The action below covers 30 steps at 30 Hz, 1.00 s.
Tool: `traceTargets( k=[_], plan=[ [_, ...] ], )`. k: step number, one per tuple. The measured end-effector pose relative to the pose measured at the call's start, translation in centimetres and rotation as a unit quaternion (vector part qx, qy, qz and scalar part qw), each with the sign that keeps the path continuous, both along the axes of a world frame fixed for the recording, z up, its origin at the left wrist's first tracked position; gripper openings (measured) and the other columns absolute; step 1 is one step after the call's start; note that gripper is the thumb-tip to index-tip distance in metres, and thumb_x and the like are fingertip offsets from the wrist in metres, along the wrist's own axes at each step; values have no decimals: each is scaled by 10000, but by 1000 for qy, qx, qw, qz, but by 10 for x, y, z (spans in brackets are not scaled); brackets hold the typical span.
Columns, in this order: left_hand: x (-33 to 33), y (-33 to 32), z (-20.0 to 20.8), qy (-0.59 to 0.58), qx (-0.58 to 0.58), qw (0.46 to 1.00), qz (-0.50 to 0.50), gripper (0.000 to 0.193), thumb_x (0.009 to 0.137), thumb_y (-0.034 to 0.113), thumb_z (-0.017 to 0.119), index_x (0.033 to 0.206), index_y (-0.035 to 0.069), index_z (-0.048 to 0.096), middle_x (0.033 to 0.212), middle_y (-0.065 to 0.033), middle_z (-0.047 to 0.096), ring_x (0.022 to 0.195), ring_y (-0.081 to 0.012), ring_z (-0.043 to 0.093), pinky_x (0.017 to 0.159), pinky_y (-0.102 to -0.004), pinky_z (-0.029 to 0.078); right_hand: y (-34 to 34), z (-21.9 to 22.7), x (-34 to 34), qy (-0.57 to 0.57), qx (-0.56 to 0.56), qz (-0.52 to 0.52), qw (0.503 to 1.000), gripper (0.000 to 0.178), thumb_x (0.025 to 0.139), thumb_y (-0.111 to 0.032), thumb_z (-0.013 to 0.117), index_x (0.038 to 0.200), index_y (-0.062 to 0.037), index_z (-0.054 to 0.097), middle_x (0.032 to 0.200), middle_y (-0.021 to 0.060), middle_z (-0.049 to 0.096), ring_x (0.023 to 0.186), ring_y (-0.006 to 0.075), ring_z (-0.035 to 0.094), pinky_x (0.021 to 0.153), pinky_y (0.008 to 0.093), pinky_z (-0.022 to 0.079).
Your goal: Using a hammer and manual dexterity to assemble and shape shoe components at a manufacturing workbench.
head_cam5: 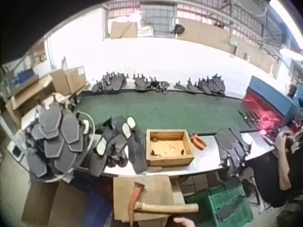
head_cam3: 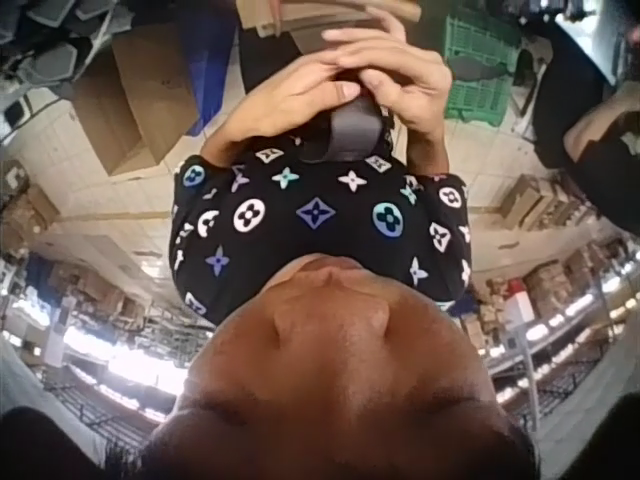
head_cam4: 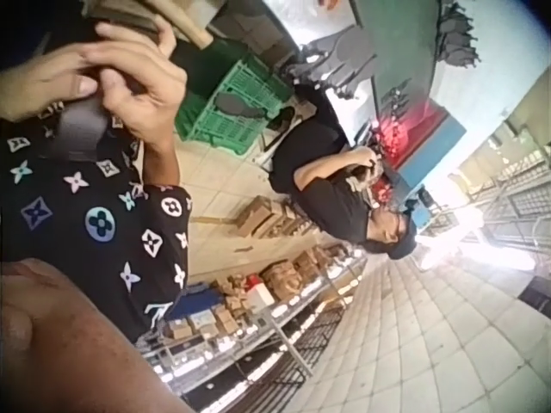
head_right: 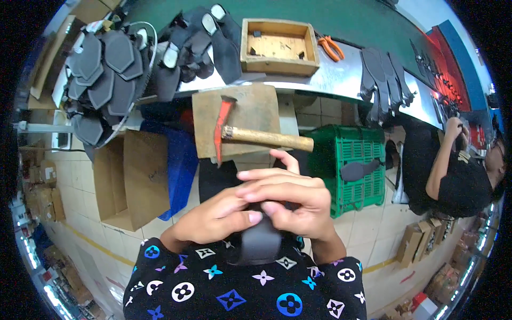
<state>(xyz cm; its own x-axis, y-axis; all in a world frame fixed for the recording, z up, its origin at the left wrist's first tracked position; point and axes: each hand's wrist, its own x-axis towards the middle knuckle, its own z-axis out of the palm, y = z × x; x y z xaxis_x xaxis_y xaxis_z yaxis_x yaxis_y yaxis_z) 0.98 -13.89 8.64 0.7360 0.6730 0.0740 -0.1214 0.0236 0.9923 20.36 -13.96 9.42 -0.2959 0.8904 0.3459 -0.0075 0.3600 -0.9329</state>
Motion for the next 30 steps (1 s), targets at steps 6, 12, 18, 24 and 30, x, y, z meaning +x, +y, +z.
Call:
traceTargets(
  k=[6, 12, 18, 24, 30],
  plan=[
    [10, 3, -14, 44, -132, 988, -68, 525, 991, 301, 618, 1371, -20, 450, 1208, -117, 598, 1023, -125, 570, 884, -295, 473, 9, -15, 40, -150, 71, -236, 958, 213, 874, -13, 556, 994, 33, 726, 989, 143, 748, 1075, 296, 699, 1185, 595, 229],
    [9, 50, -2, 79, -39, 993, 79, 447, 1002, 171, 616, 1393, -17, 510, 1230, -42, 608, 1119, -124, 560, 963, -285, 465, 23, -27, 64, -183, 10, -226, 957, 548, 914, -98, 653, 1427, 5, 490, 1458, 195, 514, 1324, 296, 534, 1100, 378, 406],
    [-99, 169, 27, 206, 161, 861, 436, 478, 974, 150, 637, 1374, -72, 498, 1222, -118, 634, 1056, -165, 622, 931, -295, 489, 56, -62, 156, -159, 5, -553, 818, 428, 973, -195, 620, 1332, 29, 560, 1153, 219, 654, 967, 296, 642, 859, 389, 510],
    [-101, 191, 37, 281, 391, 685, 547, 504, 1014, 213, 592, 1418, -47, 442, 1377, -181, 542, 1223, -232, 551, 1056, -345, 407, 107, -126, 288, -358, 58, -577, 731, 361, 919, -190, 662, 1191, 40, 603, 1113, 235, 637, 935, 381, 631, 829, 430, 507],
    [-52, 143, 9, 328, 390, 722, 468, 387, 921, 110, 618, 1272, -46, 567, 1292, -236, 571, 1239, -384, 532, 1099, -416, 379, 148, -81, 253, -140, 51, -584, 798, 234, 873, -212, 692, 945, 9, 674, 738, 85, 666, 611, 198, 623, 581, 345, 490]
  ],
)
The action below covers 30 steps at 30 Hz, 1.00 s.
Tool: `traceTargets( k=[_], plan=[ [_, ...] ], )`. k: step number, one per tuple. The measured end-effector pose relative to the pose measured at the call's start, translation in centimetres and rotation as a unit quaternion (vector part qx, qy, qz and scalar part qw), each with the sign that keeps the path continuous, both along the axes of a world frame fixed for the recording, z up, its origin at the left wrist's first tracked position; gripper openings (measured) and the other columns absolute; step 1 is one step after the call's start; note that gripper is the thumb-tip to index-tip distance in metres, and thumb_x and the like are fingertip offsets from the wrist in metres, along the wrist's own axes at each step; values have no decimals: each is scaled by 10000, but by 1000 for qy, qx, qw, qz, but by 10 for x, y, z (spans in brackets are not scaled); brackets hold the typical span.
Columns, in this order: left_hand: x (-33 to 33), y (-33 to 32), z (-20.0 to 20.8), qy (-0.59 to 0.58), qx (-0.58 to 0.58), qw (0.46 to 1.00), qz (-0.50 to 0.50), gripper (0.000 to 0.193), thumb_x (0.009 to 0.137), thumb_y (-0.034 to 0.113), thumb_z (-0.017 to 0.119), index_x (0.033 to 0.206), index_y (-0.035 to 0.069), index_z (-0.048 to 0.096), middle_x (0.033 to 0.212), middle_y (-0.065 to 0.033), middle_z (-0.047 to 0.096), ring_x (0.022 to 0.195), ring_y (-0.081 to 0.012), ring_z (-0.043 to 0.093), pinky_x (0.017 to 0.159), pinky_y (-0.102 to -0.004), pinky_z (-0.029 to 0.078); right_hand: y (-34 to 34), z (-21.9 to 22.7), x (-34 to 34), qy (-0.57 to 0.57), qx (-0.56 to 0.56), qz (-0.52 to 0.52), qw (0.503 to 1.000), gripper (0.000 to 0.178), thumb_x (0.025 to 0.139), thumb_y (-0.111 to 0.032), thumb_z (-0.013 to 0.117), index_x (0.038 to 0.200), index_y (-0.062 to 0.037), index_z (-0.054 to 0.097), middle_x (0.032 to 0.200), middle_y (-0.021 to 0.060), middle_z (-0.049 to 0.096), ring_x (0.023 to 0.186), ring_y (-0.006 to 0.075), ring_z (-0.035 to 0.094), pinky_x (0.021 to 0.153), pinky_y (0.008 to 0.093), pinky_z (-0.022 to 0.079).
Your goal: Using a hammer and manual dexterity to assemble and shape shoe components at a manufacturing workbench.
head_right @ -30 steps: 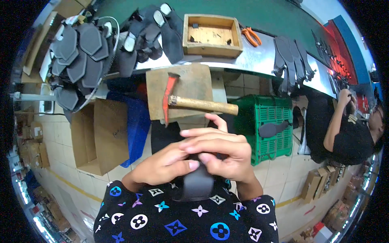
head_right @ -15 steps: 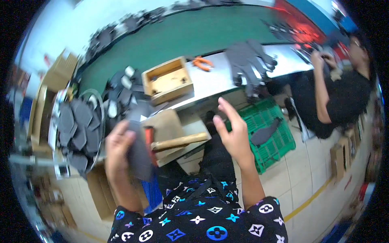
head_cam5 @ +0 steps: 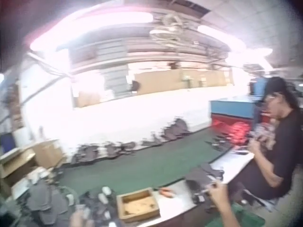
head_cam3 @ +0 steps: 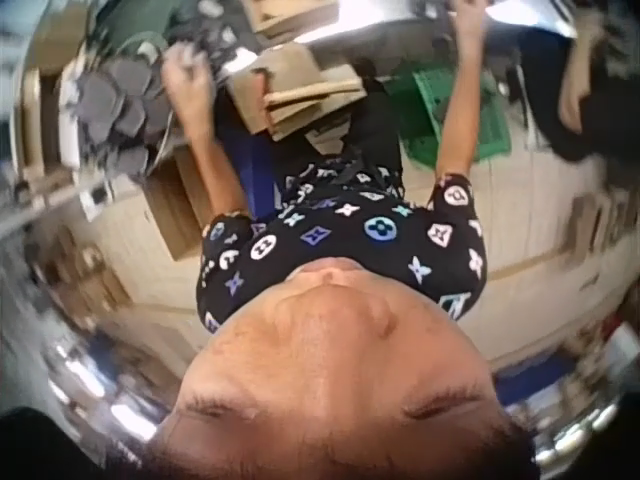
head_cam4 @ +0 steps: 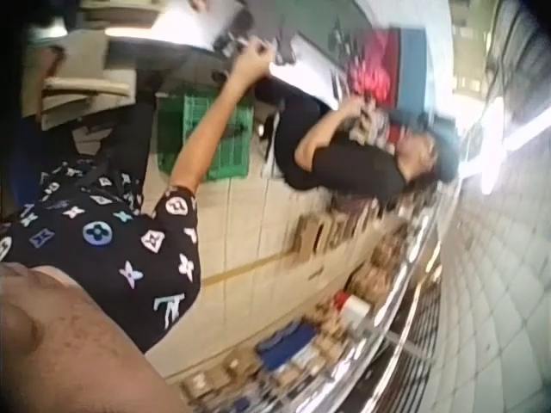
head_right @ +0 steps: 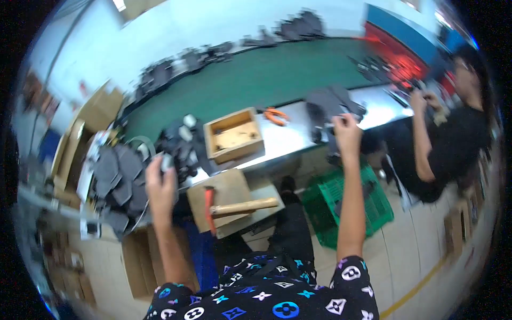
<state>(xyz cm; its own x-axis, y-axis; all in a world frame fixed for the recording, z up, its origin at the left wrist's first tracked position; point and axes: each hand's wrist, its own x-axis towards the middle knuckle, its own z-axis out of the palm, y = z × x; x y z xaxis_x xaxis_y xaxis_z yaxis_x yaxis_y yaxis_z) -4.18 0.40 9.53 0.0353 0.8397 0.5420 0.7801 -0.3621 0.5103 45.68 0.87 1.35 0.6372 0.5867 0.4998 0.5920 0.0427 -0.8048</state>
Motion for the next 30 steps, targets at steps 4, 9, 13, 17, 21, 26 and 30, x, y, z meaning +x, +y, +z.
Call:
traceTargets(
  k=[4, 9, 13, 17, 21, 26, 30],
  plan=[
    [52, -30, -4, 64, 38, 989, -128, 800, 766, 95, 730, 1457, -68, 359, 1505, -276, 370, 1429, -452, 310, 1192, -472, 248, -19, 94, -99, 486, 131, 295, 812, 179, 970, -243, 627, 914, -77, 592, 674, -34, 492, 510, 48, 450, 438, 228, 347],
    [78, -55, 0, 67, 155, 968, -183, 941, 814, 206, 768, 1535, 31, 190, 1557, -267, 326, 1495, -429, 218, 1193, -579, 157, -80, 122, -233, 512, -77, 658, 547, 287, 1003, -258, 588, 1191, -60, 500, 854, 93, 632, 590, 163, 627, 503, 286, 510],
    [48, -62, 8, -59, 238, 946, -214, 466, 848, -23, 674, 1267, 15, 475, 1136, -215, 687, 1049, -409, 691, 939, -432, 543, -85, 75, -252, 271, -41, 634, 723, 584, 968, -385, 643, 1364, -30, 401, 1170, 177, 616, 876, 243, 697, 711, 335, 577],
    [27, -95, 9, -368, 24, 913, -175, 388, 1044, 200, 518, 1305, -12, 323, 1114, -204, 635, 863, -245, 712, 749, -349, 585, -88, -16, -253, -380, -95, 351, 850, 987, 746, -544, 795, 1464, -59, 322, 1325, 215, 503, 920, 370, 660, 820, 424, 554],
    [41, -103, 0, -554, -126, 803, -180, 382, 1056, 278, 505, 1313, 32, 362, 1003, -128, 613, 688, -179, 639, 676, -299, 550, -117, -45, -212, -267, -219, 298, 890, 640, 758, -485, 808, 1183, -56, 595, 976, 175, 690, 759, 367, 693, 614, 425, 559],
    [62, -76, -85, 99, -171, 976, 95, 770, 901, 283, 702, 1455, -68, 299, 1385, -273, 432, 1288, -421, 397, 1067, -522, 330, -173, -60, -162, -39, -276, 217, 936, 389, 836, -287, 795, 700, 0, 571, 582, 197, 568, 493, 345, 571, 482, 405, 422],
    [72, -46, -59, 118, -108, 986, 40, 858, 834, 234, 753, 1525, 30, 287, 1463, -210, 374, 1299, -401, 391, 1052, -527, 343, -257, -91, -137, 57, -204, 126, 969, 354, 879, -226, 756, 688, -23, 538, 512, 44, 454, 459, 106, 408, 440, 316, 329]
  ],
)
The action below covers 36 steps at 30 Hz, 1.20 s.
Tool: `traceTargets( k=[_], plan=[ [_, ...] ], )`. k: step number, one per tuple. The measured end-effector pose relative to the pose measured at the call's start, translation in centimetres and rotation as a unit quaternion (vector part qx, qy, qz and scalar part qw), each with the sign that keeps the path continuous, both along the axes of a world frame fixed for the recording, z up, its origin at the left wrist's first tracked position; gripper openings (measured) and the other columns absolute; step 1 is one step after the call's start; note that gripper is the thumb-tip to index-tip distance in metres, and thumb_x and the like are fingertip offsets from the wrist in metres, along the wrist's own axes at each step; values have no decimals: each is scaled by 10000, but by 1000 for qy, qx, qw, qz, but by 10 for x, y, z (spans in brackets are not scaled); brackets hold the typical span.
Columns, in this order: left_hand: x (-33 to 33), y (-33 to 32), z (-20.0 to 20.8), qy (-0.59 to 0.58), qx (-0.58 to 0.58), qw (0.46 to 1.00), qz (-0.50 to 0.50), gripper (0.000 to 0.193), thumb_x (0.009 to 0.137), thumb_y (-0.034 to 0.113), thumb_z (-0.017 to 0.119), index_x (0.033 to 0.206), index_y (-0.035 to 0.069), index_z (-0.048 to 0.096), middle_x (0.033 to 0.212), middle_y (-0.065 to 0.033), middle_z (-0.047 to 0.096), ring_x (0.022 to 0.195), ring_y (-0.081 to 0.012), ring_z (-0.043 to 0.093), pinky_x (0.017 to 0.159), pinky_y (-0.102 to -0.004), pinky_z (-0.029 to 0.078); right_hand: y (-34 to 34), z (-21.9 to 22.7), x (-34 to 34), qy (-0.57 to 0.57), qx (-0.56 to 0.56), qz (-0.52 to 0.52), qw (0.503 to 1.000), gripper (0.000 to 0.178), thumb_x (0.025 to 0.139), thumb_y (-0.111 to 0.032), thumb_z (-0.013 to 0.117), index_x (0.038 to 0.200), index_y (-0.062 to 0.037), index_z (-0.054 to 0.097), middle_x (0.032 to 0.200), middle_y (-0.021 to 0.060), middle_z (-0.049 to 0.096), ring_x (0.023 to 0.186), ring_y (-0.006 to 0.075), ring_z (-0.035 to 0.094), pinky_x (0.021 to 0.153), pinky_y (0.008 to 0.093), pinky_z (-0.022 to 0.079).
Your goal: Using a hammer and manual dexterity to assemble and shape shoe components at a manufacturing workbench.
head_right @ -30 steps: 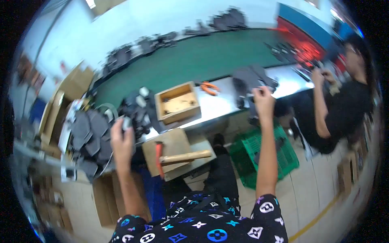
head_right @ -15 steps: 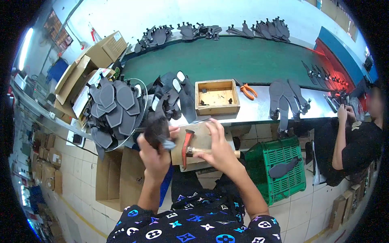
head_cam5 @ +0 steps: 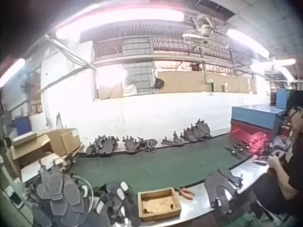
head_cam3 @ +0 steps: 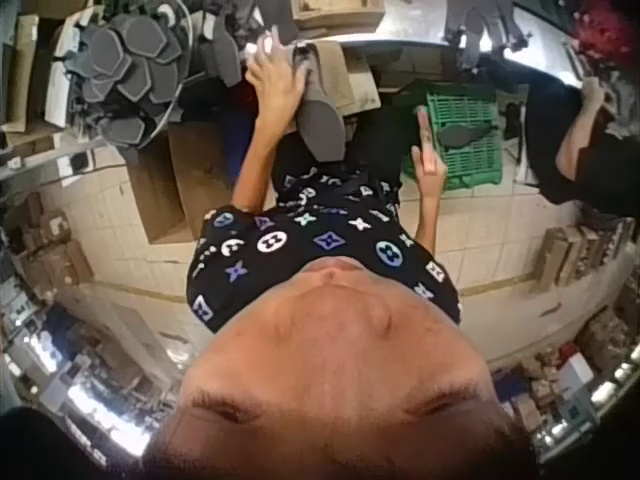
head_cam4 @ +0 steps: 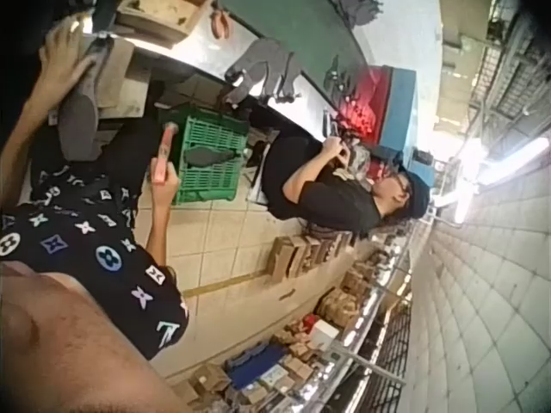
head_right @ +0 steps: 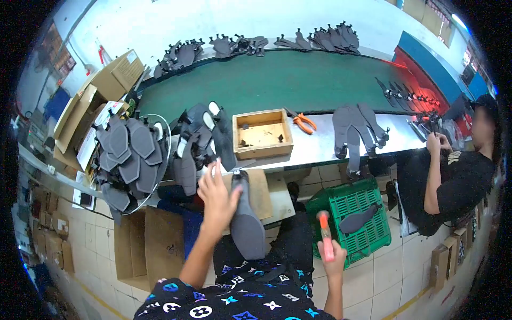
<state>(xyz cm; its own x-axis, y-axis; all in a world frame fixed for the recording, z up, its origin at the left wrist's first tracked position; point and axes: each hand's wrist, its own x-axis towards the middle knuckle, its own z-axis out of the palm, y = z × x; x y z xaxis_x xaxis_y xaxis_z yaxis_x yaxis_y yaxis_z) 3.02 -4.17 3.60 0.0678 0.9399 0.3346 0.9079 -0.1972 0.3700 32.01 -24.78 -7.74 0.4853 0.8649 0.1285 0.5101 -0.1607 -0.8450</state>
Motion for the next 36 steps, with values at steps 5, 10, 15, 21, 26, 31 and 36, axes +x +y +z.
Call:
traceTargets(
  k=[5, 10, 15, 21, 26, 31, 36],
  plan=[
    [14, 143, 7, 202, 132, 965, -101, 208, 829, 125, 662, 1031, 82, 685, 1032, -70, 656, 1037, -271, 589, 866, -430, 459, -23, 21, -18, 263, -76, -70, 959, 319, 961, -268, 674, 761, -42, 569, 507, -46, 441, 374, 55, 398, 375, 235, 287],
    [50, 225, -5, 449, -49, 861, -235, 94, 790, 139, 679, 844, 133, 755, 921, -100, 743, 984, -260, 695, 808, -429, 520, 5, 6, -12, 258, -13, -75, 963, 344, 978, -272, 651, 733, -51, 555, 499, -59, 410, 368, 45, 372, 363, 236, 268],
    [52, 224, 14, 400, -117, 856, -307, 84, 717, 65, 741, 795, 93, 750, 868, -137, 734, 939, -278, 705, 771, -404, 546, 40, 32, -14, 263, 77, -44, 961, 352, 975, -267, 655, 707, -63, 553, 515, -61, 416, 383, 30, 368, 369, 225, 266],
    [47, 135, 79, -55, 93, 918, -380, 81, 765, -6, 701, 844, 10, 703, 905, -116, 707, 910, -280, 681, 736, -373, 544, 84, 99, -17, 244, 140, 110, 953, 219, 991, -190, 620, 1094, -5, 676, 824, 73, 727, 447, 14, 393, 412, 191, 299],
    [30, -4, 114, -114, 321, 836, -429, 212, 715, -23, 719, 927, -31, 704, 1061, -138, 703, 902, -282, 665, 795, -377, 551, 110, 169, -54, 306, 198, 218, 905, 345, 989, -265, 641, 1191, 14, 662, 1027, 109, 749, 486, -6, 407, 428, 169, 304],
    [15, -65, 124, -46, 450, 767, -455, 209, 697, -44, 787, 895, -15, 729, 1041, -123, 686, 932, -230, 664, 770, -304, 604, 95, 215, -91, 379, 211, 338, 836, 516, 918, -413, 711, 1144, 49, 677, 1070, 162, 735, 524, -6, 444, 454, 148, 339],
    [4, -81, 123, -46, 441, 756, -482, 201, 735, 7, 798, 920, 12, 719, 1050, -110, 682, 954, -235, 682, 813, -324, 599, 63, 211, -99, 420, 178, 326, 828, 217, 907, -124, 731, 1055, 25, 677, 1033, 187, 707, 599, 57, 534, 491, 180, 403]
  ],
)
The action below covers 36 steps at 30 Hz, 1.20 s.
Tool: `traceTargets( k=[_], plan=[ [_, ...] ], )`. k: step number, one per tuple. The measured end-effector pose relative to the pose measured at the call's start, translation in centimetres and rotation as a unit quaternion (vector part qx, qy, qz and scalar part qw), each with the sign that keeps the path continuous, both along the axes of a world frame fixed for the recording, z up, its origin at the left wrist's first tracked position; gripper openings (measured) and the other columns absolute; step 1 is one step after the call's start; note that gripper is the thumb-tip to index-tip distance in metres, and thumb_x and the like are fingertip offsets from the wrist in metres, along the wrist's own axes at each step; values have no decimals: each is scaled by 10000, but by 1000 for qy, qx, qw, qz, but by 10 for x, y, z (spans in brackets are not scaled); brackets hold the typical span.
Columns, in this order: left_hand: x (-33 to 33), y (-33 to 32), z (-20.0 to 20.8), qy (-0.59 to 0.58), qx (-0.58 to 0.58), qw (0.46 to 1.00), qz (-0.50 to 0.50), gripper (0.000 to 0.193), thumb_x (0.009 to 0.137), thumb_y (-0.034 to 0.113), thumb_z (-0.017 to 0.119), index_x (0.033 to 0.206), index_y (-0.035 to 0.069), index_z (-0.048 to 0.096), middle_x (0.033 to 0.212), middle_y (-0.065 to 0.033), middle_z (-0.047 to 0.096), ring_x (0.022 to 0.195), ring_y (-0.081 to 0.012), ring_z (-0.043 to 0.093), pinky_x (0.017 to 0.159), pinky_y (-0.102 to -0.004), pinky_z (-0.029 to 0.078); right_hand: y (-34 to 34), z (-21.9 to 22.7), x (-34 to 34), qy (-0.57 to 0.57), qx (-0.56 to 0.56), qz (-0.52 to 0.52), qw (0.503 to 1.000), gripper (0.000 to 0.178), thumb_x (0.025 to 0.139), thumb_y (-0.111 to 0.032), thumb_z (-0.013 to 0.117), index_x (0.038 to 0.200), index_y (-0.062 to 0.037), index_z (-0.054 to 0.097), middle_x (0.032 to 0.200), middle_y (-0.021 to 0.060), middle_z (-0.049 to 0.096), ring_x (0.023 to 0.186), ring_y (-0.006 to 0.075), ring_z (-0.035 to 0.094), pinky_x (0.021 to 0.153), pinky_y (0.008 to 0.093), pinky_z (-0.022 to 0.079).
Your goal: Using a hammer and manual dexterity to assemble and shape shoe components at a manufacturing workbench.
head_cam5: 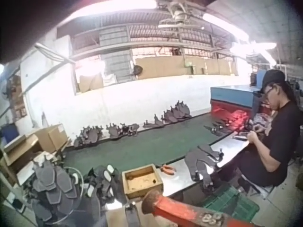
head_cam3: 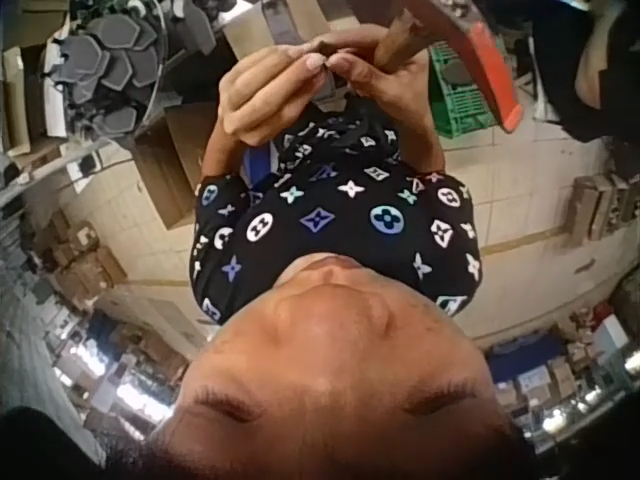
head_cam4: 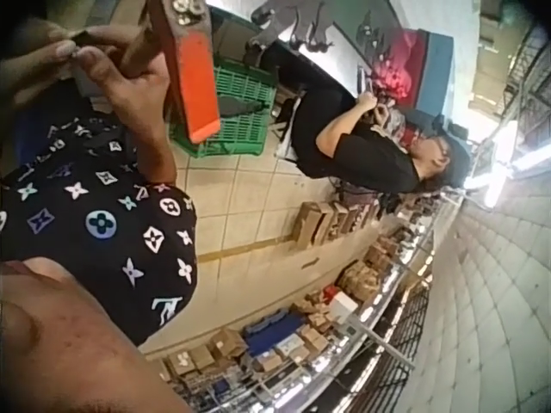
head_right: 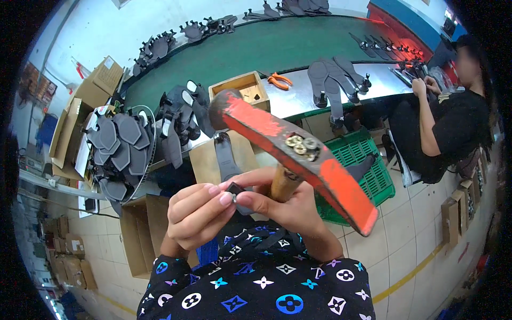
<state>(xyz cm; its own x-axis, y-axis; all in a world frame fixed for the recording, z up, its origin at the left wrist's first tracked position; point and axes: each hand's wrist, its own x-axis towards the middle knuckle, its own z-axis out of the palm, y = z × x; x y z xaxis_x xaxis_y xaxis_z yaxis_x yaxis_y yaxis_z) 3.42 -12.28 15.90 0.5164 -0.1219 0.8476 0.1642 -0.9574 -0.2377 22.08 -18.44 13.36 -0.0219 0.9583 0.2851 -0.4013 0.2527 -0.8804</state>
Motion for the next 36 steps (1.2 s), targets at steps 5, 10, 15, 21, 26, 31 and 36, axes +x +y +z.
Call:
traceTargets(
  k=[5, 10, 15, 21, 26, 31, 36],
  plan=[
    [8, -3, -8, -95, -292, 950, -48, 326, 775, 23, 799, 1084, 7, 697, 1063, -114, 671, 928, -259, 681, 789, -342, 574, 7, -6, 1, -2, 25, -5, 1000, 169, 856, -41, 774, 990, 0, 679, 1020, 111, 664, 852, 117, 644, 683, 224, 512],
    [11, 1, -19, -84, -394, 915, -38, 373, 735, -33, 799, 1096, 2, 716, 958, -92, 655, 851, -239, 657, 724, -333, 546, 18, -19, 1, 9, 46, -10, 999, 217, 873, -115, 772, 1004, -21, 627, 981, 161, 628, 544, 64, 509, 449, 196, 389],
    [10, 7, -30, -107, -431, 896, 8, 448, 680, -87, 775, 1101, 65, 758, 961, -68, 643, 857, -222, 628, 709, -306, 532, 30, -15, 8, 26, -36, 26, 999, 221, 871, -118, 773, 1005, -8, 637, 1014, 173, 648, 528, 64, 511, 444, 189, 388],
    [-2, 13, -53, -86, -453, 885, 60, 450, 703, -50, 777, 1131, 86, 760, 1020, -55, 652, 931, -217, 612, 757, -325, 530, 50, -24, 10, -76, -162, 82, 980, 223, 837, -35, 750, 1034, 39, 676, 996, 148, 685, 541, 73, 547, 427, 195, 372],
    [-17, 22, -81, -80, -420, 894, 135, 538, 691, 124, 846, 1200, 62, 684, 1120, -100, 657, 1006, -283, 619, 828, -374, 517, 71, -41, 0, -79, -221, 149, 961, 125, 862, -13, 726, 964, 30, 668, 984, 144, 684, 451, 36, 453, 392, 200, 342],
    [-26, 87, -133, -144, -517, 820, 198, 446, 775, 184, 819, 1173, 43, 677, 1151, -158, 660, 1031, -315, 634, 858, -391, 512, 111, -64, -11, -104, -143, 86, 980, 119, 874, -26, 714, 973, 25, 673, 977, 115, 694, 457, 20, 453, 386, 182, 334],
    [-35, 130, -160, -84, -578, 793, 174, 292, 873, 213, 739, 1075, 8, 695, 1019, -165, 710, 957, -319, 680, 847, -386, 514, 160, -82, -26, -189, -95, 54, 976, 160, 898, -79, 692, 1025, 17, 681, 982, 88, 702, 467, 17, 469, 398, 190, 320]
  ],
)
